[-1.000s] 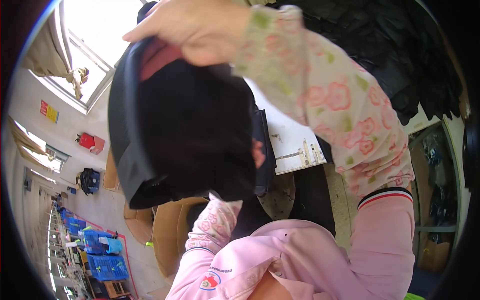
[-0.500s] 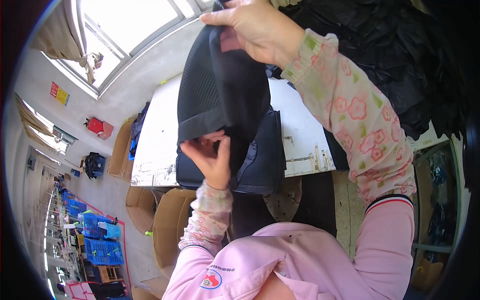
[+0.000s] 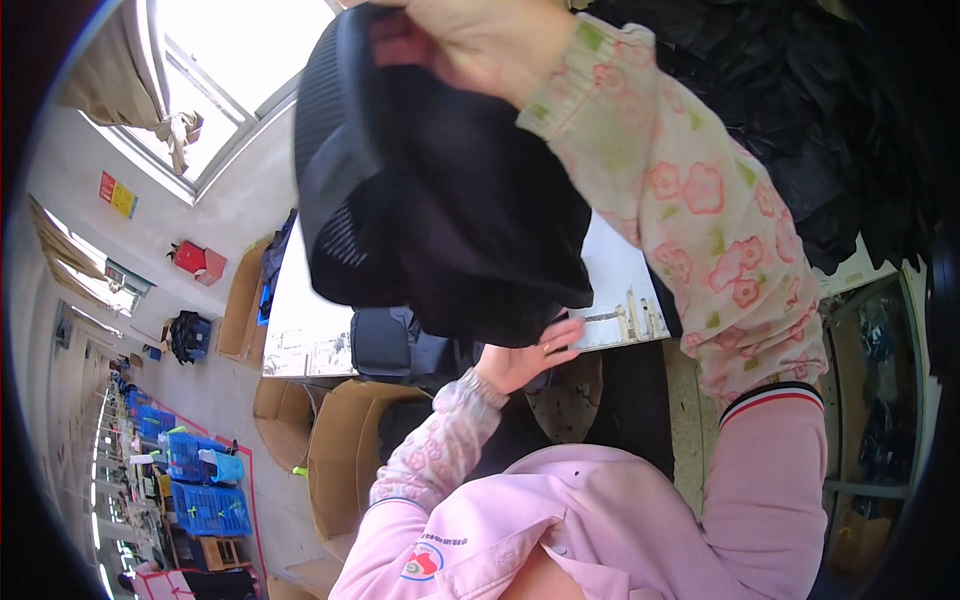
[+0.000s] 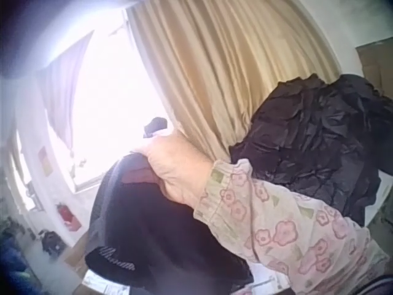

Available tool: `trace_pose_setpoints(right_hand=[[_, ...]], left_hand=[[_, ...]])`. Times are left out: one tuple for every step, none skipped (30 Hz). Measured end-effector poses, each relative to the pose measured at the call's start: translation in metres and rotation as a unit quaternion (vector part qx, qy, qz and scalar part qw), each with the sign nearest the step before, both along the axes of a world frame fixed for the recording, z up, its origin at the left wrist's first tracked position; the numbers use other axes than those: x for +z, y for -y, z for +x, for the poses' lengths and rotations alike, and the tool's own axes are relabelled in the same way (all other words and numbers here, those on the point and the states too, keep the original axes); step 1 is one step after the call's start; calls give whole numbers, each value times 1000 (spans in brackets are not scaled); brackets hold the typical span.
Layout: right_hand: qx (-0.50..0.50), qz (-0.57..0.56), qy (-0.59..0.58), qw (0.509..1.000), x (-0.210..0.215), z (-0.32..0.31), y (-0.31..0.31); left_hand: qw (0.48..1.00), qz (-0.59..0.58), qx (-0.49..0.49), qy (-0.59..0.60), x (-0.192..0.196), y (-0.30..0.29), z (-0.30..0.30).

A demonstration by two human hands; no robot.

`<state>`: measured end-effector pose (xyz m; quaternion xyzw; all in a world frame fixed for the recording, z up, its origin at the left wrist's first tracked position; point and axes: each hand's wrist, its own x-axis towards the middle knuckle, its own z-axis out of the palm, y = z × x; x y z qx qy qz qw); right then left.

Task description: Inspecting and sorting black fabric garment pieces in a manufacturing facility.

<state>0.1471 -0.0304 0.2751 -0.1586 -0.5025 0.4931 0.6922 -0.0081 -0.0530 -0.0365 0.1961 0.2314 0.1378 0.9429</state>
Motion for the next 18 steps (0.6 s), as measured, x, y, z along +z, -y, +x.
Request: trace_pose_setpoints(right_hand=[[46,17,-23,999,1,-11,-1],[67,23,-13,997,3,-17,1],[67,22,-12,997,6,-19,4],[62,40,-10,997,9,-17,10],[69,59,-10,996,11,-20,11],[99,73,-42,992,7,-15,0],[95,69,-42,992,6,-7,3],[58,70,-25,996,6,7,14],[22,72,-9,997,3,20,24],[25,50,12,998,-6,37,36],[40,29,31,998,-18,50,42],[-29,21,101,994,-37,65,44],[-92,10,167,982,-72,78,35],[-114,-25,183,976,-108,79,30],[-132,-57,200,969,-151,75,26],[-134,-89,232,959,-202,75,19],[-163,-181,244,939,-263,70,13],[-143,-265,279,912,-289,47,14]], left_hand=[[1000,1,7,0,6,2,10],[995,67,8,77,10,4,24],[979,133,10,153,14,0,33],[979,131,3,158,5,-18,40],[963,120,-39,239,-13,-49,34],[938,105,-84,319,-23,-69,25],[938,100,-86,320,-17,-78,12],[962,169,8,214,-3,-88,-10],[961,236,103,102,16,-99,-38],[936,296,189,-10,32,-111,-65],[885,349,280,-128,44,-124,-99],[868,362,308,-145,44,-140,-124],[857,373,291,-204,61,-144,-141],[873,372,262,-174,60,-157,-170],[862,401,244,-194,52,-174,-200],[833,440,238,-238,41,-187,-222],[833,440,237,-237,25,-203,-235],[754,503,211,-366,8,-215,-259]])
